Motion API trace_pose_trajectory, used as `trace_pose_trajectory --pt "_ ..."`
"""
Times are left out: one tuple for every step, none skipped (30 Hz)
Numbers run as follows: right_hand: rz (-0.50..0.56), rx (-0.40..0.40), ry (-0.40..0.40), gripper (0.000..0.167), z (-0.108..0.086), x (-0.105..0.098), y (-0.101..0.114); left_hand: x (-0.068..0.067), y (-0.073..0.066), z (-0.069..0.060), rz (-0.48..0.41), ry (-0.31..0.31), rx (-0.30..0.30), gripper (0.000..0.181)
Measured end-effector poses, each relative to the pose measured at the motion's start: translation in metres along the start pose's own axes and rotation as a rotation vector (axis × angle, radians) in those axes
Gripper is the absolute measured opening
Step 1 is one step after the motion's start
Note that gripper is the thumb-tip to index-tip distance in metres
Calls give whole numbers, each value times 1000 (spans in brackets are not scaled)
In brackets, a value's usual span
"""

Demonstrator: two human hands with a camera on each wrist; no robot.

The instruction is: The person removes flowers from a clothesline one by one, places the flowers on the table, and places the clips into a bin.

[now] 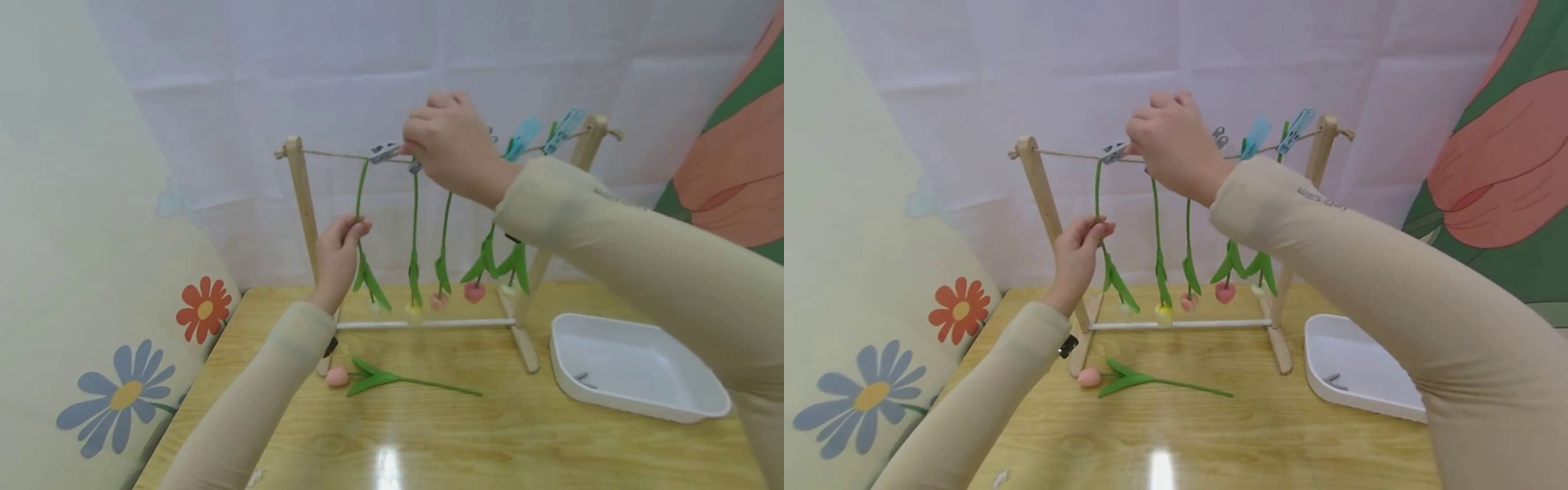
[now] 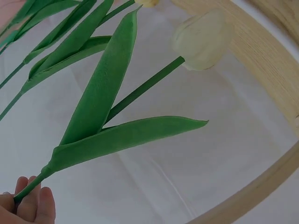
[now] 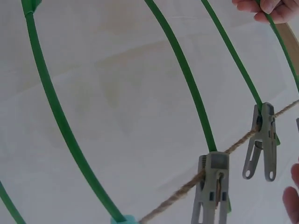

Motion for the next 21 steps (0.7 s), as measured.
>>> trace_pose_trajectory --pt "5 -2 -24 19 -2 -1 -1 -1 1 -1 4 -4 4 21" --pt "9 -4 -46 19 -5 -1 -2 -1 3 -2 7 -11 10 21" --pt "18 -4 -68 19 -8 -1 -2 -2 4 -3 5 -18 15 21" --pt "30 -4 -87 19 -10 -1 -3 -3 5 -3 2 -24 18 20" --pt "46 -1 -99 18 -13 -1 -3 -3 6 -4 -4 -26 21 20" --pt "53 -8 -110 19 -16 0 -4 -4 7 -5 -11 -29 24 20" --pt "58 -16 -118 20 -18 0 -4 -5 8 -6 -18 -30 25 20" --pt "60 -18 -122 20 -21 0 -4 -5 8 -6 -19 -29 29 19" --pt "62 -22 -129 22 -24 1 -3 -6 9 -8 -18 -23 27 19" --pt "66 -25 -134 23 -27 1 -3 -6 9 -9 -17 -16 23 19" --pt "71 -26 -134 26 -30 2 -2 -7 10 -11 -15 -9 21 19" --pt "79 -34 -140 27 -32 3 -2 -8 10 -12 -13 -2 22 19" --pt "94 -33 -147 28 -35 4 -1 -8 11 -14 -8 7 16 19" --pt "108 -32 -154 28 -38 5 0 -9 12 -16 -3 14 16 19" --pt "121 -37 -164 28 -41 6 1 -9 13 -17 0 19 13 19" --pt "131 -39 -170 28 -45 7 1 -9 14 -18 2 23 16 20" --pt "142 -40 -180 27 -48 7 1 -9 15 -19 5 25 21 20" --pt "147 -46 -192 26 -51 8 1 -9 16 -20 9 26 25 20" --pt "152 -47 -202 26 -54 9 1 -9 17 -21 13 27 28 20" --pt "158 -48 -209 26 -57 9 1 -10 18 -22 15 27 33 20" --pt "164 -49 -217 26 -60 9 1 -10 18 -23 17 28 35 20"
Point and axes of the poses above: each hand's wrist, its own z-axis towards the middle knuckle, its own x-axis out of the palm, y = z × x, the point moved 1 cm from there along z, towards the middle knuckle, and after that the axes turned 3 degrees about -x, right-handed, at the moved point
